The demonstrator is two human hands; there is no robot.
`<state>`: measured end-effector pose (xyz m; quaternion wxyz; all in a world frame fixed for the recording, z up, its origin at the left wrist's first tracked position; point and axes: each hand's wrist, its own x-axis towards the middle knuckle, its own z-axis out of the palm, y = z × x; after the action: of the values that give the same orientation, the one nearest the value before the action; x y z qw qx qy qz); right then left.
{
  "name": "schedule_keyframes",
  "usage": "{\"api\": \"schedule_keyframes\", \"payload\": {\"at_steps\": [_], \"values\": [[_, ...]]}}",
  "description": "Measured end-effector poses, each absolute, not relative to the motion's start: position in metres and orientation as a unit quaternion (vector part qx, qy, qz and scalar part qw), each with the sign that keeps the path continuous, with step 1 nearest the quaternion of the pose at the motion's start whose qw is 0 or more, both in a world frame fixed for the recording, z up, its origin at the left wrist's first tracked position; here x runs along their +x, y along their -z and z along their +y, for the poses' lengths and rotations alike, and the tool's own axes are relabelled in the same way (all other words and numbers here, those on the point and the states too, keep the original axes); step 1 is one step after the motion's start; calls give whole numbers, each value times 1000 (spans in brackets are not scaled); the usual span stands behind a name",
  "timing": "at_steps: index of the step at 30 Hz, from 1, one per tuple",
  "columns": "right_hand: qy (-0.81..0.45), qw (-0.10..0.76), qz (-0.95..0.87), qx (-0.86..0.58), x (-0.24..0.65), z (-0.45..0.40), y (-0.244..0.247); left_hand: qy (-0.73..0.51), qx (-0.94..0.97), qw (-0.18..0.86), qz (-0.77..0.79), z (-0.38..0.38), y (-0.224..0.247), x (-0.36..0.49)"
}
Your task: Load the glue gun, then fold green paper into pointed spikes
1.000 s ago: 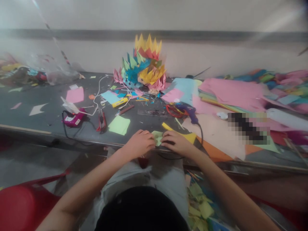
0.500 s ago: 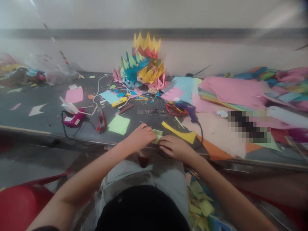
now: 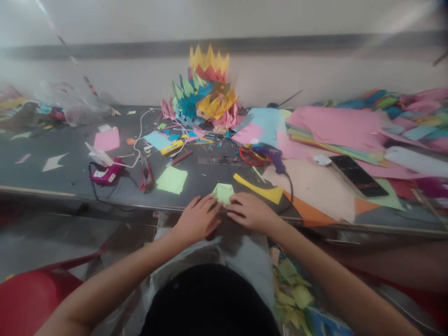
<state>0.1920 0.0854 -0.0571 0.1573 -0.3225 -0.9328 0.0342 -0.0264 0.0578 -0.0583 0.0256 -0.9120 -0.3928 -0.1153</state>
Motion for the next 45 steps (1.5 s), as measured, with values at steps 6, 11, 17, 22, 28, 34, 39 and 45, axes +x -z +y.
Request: {"api": "schedule_keyframes", "payload": {"at_steps": [6, 11, 17, 22, 28, 34, 39, 45], "values": [[-147, 158, -926, -309, 207, 107, 50, 111, -886, -14, -450, 48, 72, -25], [-139, 146, -931, -305, 215, 122, 48, 109, -885, -42, -451, 47, 70, -22], [-122, 146, -934, -301, 202, 122, 47, 112, -882, -52, -454, 46, 71, -19], [-86, 133, -937, -311, 192, 123, 42, 108, -887, -36, -448, 46, 73, -20], [-31, 151, -940, -306, 190, 122, 48, 101, -888, -26, -448, 45, 71, -20], [-18, 212, -929, -302, 193, 113, 66, 105, -880, -24, -462, 43, 69, -14], [-18, 226, -921, -317, 193, 100, 68, 108, -874, -21, -473, 41, 68, -11], [-51, 221, -903, -366, 191, 91, 67, 121, -867, -25, -483, 37, 71, -9]]}}
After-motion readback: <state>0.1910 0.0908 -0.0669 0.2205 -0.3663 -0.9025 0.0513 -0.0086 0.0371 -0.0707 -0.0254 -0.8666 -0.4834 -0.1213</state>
